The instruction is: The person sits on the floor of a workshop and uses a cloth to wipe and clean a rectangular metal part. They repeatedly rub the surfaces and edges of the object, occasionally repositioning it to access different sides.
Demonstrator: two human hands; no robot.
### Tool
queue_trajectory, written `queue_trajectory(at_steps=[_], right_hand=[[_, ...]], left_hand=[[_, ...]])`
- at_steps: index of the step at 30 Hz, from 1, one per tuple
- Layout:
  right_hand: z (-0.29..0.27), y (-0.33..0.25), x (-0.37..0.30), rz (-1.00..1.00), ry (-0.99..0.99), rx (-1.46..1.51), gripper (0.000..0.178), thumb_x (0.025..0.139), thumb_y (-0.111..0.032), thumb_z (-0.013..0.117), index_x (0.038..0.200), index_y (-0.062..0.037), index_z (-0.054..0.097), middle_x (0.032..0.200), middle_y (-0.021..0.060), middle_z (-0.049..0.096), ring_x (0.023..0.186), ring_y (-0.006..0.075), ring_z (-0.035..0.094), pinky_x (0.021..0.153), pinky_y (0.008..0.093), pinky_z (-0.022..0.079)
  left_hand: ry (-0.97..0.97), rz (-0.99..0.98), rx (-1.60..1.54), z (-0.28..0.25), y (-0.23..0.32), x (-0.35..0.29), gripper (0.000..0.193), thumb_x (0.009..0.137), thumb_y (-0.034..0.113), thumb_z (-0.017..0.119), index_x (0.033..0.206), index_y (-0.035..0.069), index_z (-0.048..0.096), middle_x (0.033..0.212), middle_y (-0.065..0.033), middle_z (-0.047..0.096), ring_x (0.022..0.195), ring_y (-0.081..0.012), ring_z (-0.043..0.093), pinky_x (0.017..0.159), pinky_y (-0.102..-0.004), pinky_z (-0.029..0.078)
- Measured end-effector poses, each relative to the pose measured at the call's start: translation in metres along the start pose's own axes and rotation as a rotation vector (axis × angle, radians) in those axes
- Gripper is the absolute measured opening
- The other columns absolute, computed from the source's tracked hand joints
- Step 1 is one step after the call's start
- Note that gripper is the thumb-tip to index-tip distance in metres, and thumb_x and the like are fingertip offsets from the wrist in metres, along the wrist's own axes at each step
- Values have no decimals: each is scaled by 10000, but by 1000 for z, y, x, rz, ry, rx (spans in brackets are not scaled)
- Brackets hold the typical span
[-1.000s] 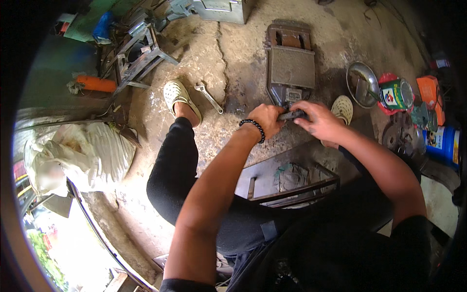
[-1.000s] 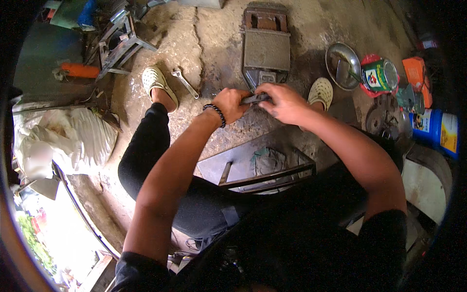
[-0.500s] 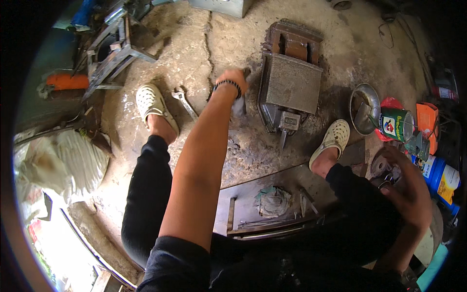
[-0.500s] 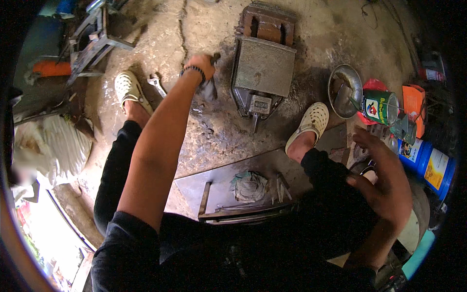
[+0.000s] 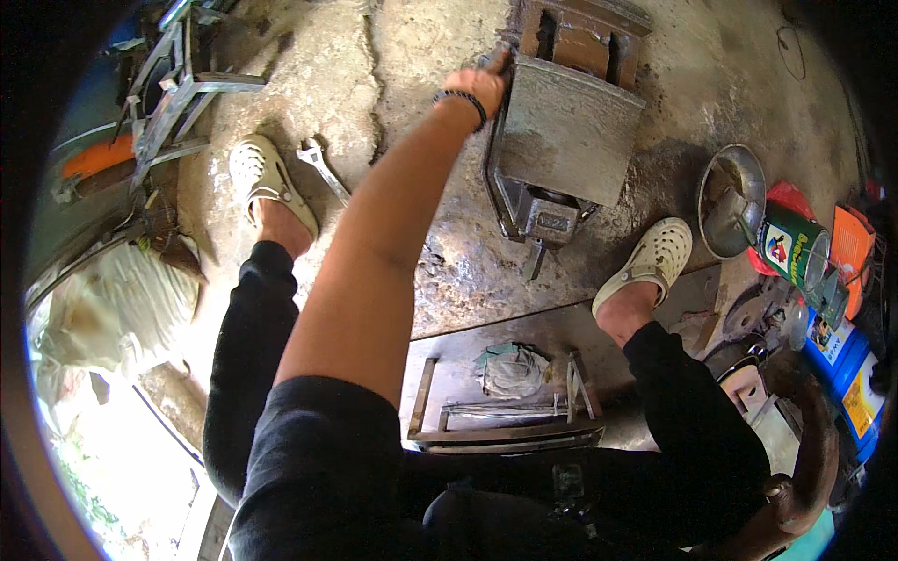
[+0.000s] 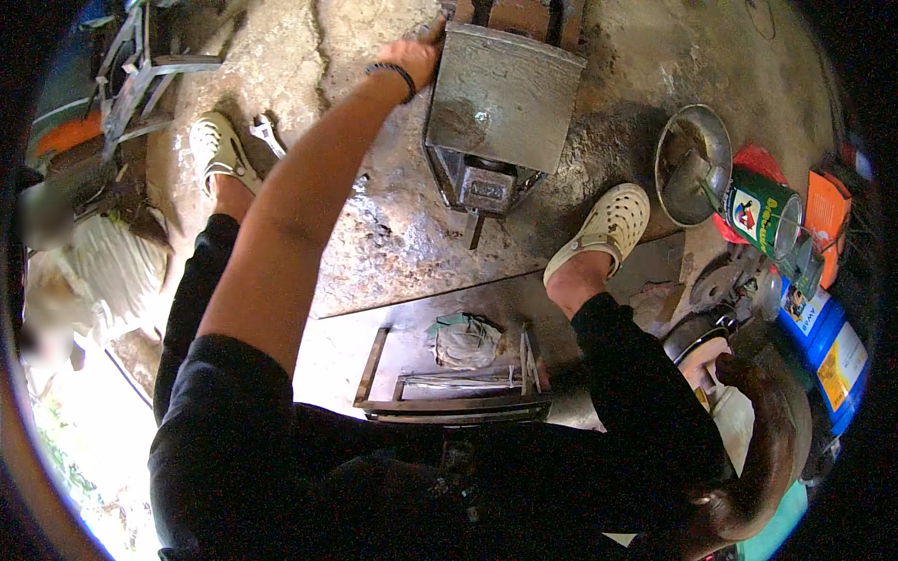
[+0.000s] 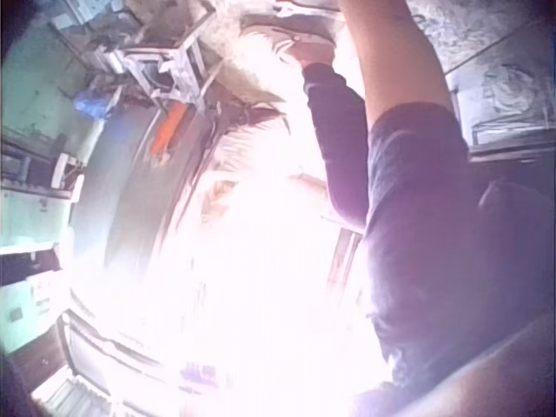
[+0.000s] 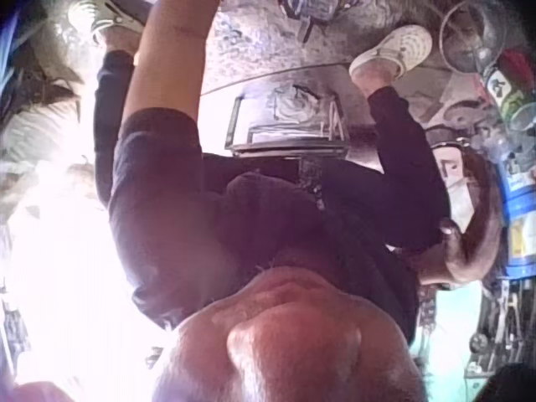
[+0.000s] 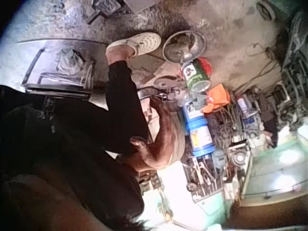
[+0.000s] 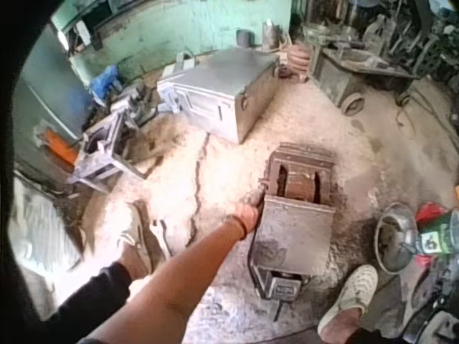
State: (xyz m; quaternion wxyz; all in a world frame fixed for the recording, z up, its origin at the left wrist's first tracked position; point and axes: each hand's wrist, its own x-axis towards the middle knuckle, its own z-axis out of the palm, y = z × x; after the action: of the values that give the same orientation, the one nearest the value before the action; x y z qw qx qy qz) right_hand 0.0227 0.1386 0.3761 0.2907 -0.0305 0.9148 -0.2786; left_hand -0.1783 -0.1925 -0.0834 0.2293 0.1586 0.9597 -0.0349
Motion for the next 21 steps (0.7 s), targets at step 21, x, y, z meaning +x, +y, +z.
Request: queue_trajectory(at_steps=[21], right_hand=[[-2,32,-29,18,33,19,1000,794,-606,709,1438,96,404,1339,237,565,1237,332,549,1083,448,374]], left_hand=[[-150,-179,-487,95,138,-214,636,973,157,443,1570,201,228,1408,-158,550,765,-371,716,749,-490,577]])
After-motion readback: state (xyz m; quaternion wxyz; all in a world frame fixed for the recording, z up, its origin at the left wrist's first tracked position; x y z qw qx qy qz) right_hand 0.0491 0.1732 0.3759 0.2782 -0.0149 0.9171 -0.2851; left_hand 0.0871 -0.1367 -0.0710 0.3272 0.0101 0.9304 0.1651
